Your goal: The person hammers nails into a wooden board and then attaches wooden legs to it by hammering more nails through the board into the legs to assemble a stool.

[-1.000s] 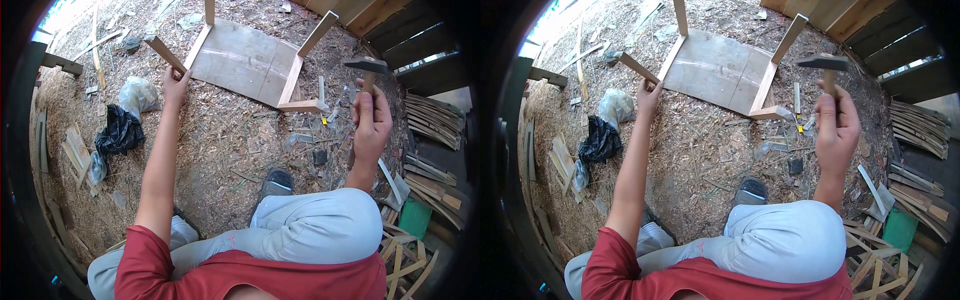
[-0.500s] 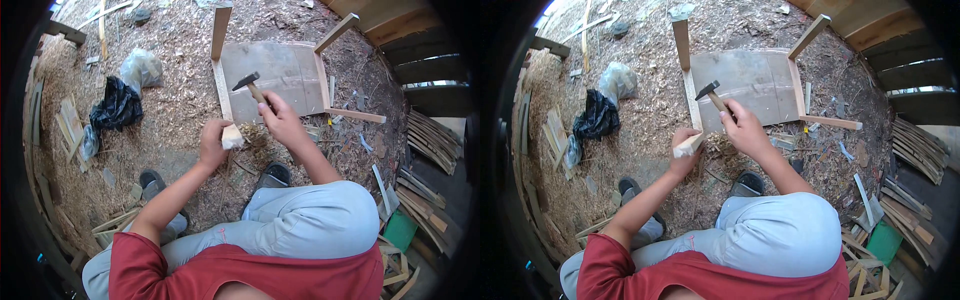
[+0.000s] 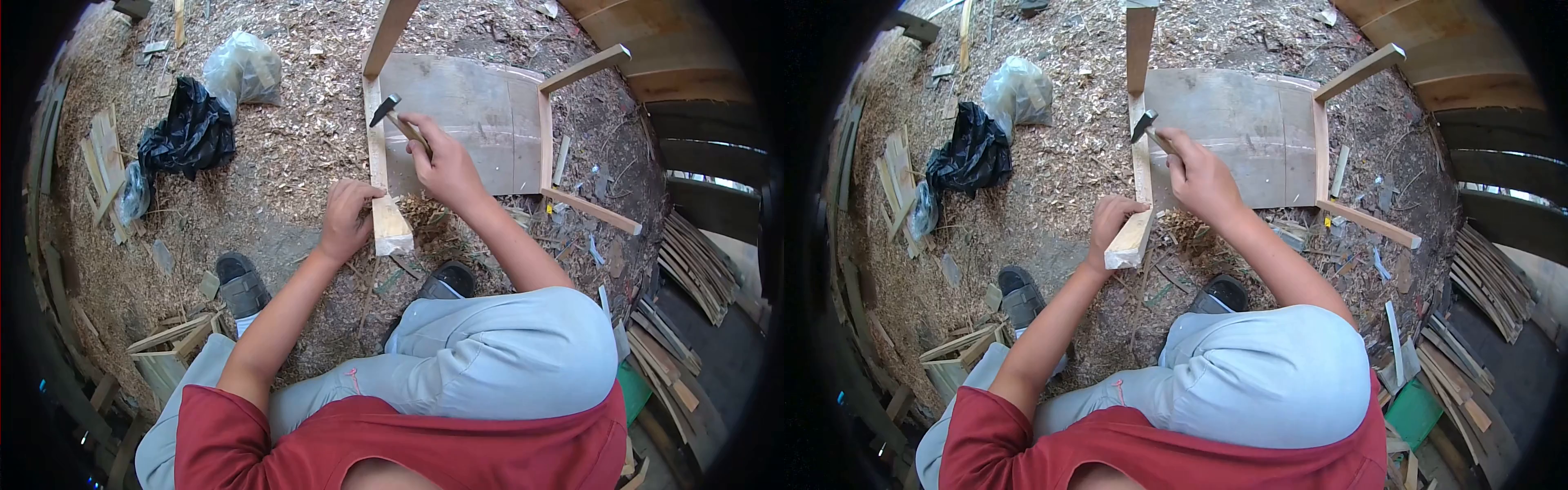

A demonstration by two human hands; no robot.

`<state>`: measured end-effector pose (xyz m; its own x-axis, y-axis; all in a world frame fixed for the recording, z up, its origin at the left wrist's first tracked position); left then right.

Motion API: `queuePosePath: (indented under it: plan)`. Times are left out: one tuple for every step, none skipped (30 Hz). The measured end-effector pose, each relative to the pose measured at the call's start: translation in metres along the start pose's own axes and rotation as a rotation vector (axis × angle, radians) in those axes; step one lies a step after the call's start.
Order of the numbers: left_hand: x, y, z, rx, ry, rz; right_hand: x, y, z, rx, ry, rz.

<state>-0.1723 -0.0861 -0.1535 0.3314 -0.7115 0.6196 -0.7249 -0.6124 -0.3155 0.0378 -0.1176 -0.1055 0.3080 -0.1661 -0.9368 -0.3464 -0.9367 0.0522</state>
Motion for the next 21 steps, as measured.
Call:
queuePosePath:
  plan:
    - [0.000,0.002,-0.003,0.009,-0.022,-0.005,0.002,-0.003,0.001,-0.008,0.000,0.002]
    - [0.000,0.004,-0.005,0.017,-0.045,-0.009,0.000,-0.005,-0.001,0.002,0.039,-0.057]
    - [-0.002,0.009,-0.004,0.017,-0.046,-0.015,-0.004,-0.007,-0.001,0.013,0.078,-0.119]
    - [-0.007,0.015,-0.003,0.031,-0.069,-0.048,-0.005,-0.009,0.000,0.009,0.077,-0.117]
    - [-0.008,0.016,-0.005,0.045,-0.092,-0.081,-0.006,-0.011,-0.002,0.031,0.084,-0.097]
    - [-0.005,0.017,-0.004,0.046,-0.089,-0.085,-0.006,-0.012,-0.003,0.055,0.092,-0.077]
    - [-0.006,0.019,-0.005,0.074,-0.128,-0.157,-0.004,-0.012,-0.005,0.050,0.094,-0.076]
    - [-0.007,0.019,-0.007,0.103,-0.167,-0.229,0.002,-0.011,-0.006,-0.007,0.074,0.000]
    - [-0.007,0.018,-0.008,0.103,-0.165,-0.235,0.008,-0.010,-0.004,-0.065,0.053,0.076]
    - [-0.007,0.016,-0.003,0.013,-0.251,-0.211,0.010,-0.008,-0.002,-0.069,0.053,0.077]
    - [-0.008,0.016,0.002,-0.079,-0.337,-0.187,0.011,-0.006,-0.002,-0.021,0.014,0.051]
    - [-0.008,0.016,0.003,-0.082,-0.338,-0.192,0.010,-0.003,-0.003,0.026,-0.026,0.026]
    - [-0.008,0.015,0.005,-0.076,-0.335,-0.204,0.011,0.000,-0.004,0.024,-0.028,0.029]
    - [-0.008,0.015,0.006,-0.072,-0.331,-0.215,0.012,0.003,-0.004,-0.019,-0.019,0.070]
    - [-0.009,0.015,0.007,-0.076,-0.331,-0.215,0.014,0.007,-0.003,-0.060,-0.011,0.111]
    - [-0.009,0.015,0.006,-0.057,-0.310,-0.216,0.015,0.012,-0.004,-0.057,-0.014,0.114]
    - [-0.009,0.015,0.005,-0.037,-0.289,-0.217,0.015,0.017,-0.004,-0.071,-0.044,0.118]
    - [-0.011,0.016,0.005,-0.040,-0.291,-0.214,0.014,0.021,-0.003,-0.086,-0.073,0.119]
    - [-0.012,0.018,0.005,-0.023,-0.273,-0.200,0.012,0.026,-0.004,-0.085,-0.075,0.120]
    - [-0.011,0.017,0.004,-0.005,-0.256,-0.187,0.009,0.031,-0.003,-0.110,-0.056,0.133]
    - [-0.012,0.017,0.004,-0.006,-0.255,-0.187,0.007,0.036,-0.003,-0.135,-0.037,0.147]
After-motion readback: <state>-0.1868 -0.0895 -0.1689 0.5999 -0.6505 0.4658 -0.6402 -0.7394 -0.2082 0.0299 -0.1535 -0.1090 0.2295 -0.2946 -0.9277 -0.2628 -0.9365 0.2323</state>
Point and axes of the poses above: each hand's wrist, its own y-axis away from the middle knuckle, its own z-axis out of the palm, x = y × z, the point moved 6 cm from there along -y, towards the middle knuckle, and after that the axes turned 14 degrees about -y, right-handed, at the moved point
